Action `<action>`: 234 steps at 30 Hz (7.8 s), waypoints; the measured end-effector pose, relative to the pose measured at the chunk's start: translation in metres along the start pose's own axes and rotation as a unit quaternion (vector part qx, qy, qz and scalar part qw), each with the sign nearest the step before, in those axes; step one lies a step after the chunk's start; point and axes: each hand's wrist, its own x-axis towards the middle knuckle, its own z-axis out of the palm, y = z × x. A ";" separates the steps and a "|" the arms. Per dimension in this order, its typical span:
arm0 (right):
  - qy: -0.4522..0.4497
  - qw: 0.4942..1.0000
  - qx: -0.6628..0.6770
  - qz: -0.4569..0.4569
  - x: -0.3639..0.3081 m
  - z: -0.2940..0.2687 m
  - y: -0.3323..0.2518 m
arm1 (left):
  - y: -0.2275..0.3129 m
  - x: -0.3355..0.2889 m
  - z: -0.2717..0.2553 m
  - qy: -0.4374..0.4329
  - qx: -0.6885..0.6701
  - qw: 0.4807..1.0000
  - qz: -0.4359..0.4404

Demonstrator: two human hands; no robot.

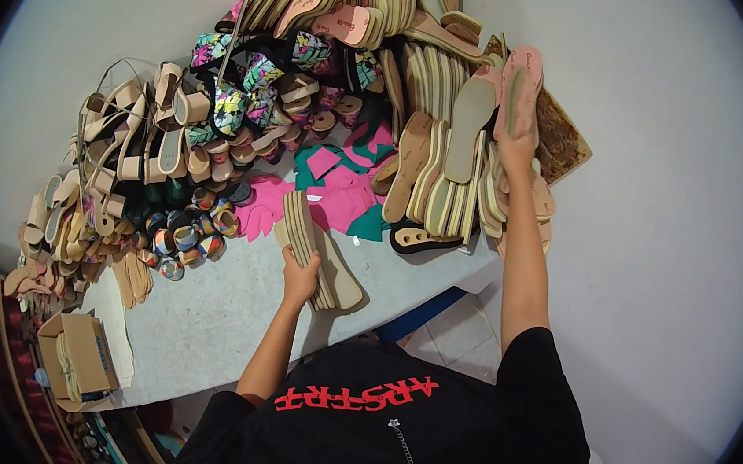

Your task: Sort and bundle stacks of shoe soles using string and place them into a cardboard box.

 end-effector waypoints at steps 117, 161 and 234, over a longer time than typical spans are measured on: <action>-0.595 0.666 0.412 0.181 -0.418 0.137 -0.008 | -0.070 -0.022 -0.119 0.066 0.142 0.986 -0.052; -0.508 0.821 0.227 0.131 -0.433 0.157 -0.025 | -0.064 -0.024 -0.110 0.080 -0.003 0.997 -0.015; -0.346 0.912 0.071 -0.208 -0.396 0.130 -0.034 | -0.063 -0.029 -0.108 0.115 0.080 0.990 0.025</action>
